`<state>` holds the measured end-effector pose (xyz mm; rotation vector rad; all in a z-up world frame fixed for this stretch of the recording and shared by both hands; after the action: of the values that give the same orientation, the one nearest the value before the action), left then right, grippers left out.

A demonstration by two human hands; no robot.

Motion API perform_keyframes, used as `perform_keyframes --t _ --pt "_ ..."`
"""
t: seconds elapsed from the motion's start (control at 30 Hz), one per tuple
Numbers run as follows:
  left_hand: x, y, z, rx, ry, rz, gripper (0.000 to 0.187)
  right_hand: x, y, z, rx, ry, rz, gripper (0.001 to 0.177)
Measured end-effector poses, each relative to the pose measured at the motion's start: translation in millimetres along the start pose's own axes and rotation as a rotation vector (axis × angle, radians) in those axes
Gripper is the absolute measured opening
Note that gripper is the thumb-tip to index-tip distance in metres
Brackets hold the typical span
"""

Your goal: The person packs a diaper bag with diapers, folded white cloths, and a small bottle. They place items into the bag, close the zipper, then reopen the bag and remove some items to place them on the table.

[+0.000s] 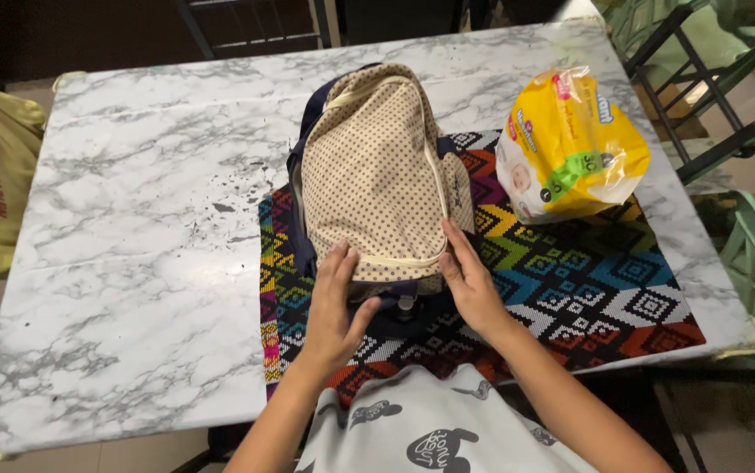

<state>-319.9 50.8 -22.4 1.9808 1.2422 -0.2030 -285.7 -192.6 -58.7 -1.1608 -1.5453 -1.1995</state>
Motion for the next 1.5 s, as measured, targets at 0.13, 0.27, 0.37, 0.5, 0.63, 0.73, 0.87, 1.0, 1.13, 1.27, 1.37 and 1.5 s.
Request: perform_keyframes --t 0.13,0.27,0.37,0.5,0.63,0.73,0.87,1.0,1.13,1.27,1.37,1.5 --pt "-2 -3 8 -0.062 -0.001 -0.058 0.062 6 -2 6 -0.023 0.042 -0.045 0.057" --pt "-9 -12 10 -0.176 -0.051 -0.204 0.051 8 26 -14 -0.123 -0.134 -0.027 0.046" --pt "-13 -27 14 -0.094 0.114 -0.757 0.031 7 84 -40 -0.178 -0.29 -0.137 0.048" --pt "-27 -17 36 0.307 -0.766 -1.095 0.082 -5 179 -48 -0.161 -0.348 -0.286 0.047" --pt "-32 7 49 0.454 -1.196 -1.268 0.1 -31 265 -35 -0.045 -0.409 -0.333 0.063" --pt "-29 13 57 0.391 -1.214 -1.309 0.089 -54 311 -24 0.028 -0.378 -0.216 0.081" --pt "-15 6 67 0.239 -0.973 -1.347 0.052 -62 340 -13 0.059 -0.318 -0.129 0.063" --pt "6 0 71 0.093 -0.9 -1.316 0.035 -47 334 -11 -0.088 -0.451 -0.033 0.035" --pt "53 -4 36 0.194 -0.56 -1.378 0.036 -19 304 -31 -0.18 -0.451 -0.195 0.03" --pt "117 22 -32 0.168 -0.386 -1.237 0.054 11 256 -86 -0.256 -0.374 -0.294 0.029" --pt "144 72 -64 0.008 -0.554 -1.018 0.038 27 198 -119 -0.346 -0.361 -0.239 0.032" --pt "157 129 -81 0.055 -0.595 -0.895 0.035 24 131 -130 -0.448 -0.337 -0.107 0.033"
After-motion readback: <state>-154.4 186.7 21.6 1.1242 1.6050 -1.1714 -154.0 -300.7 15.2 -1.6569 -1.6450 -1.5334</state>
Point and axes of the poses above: each hand's wrist, its own y-axis towards the middle knuckle, its own z-axis out of the palm, x = y × z, the point moved 3 cm from there along y, towards the middle knuckle, and after that the axes turned 13 degrees about y, right-handed, at the moved point
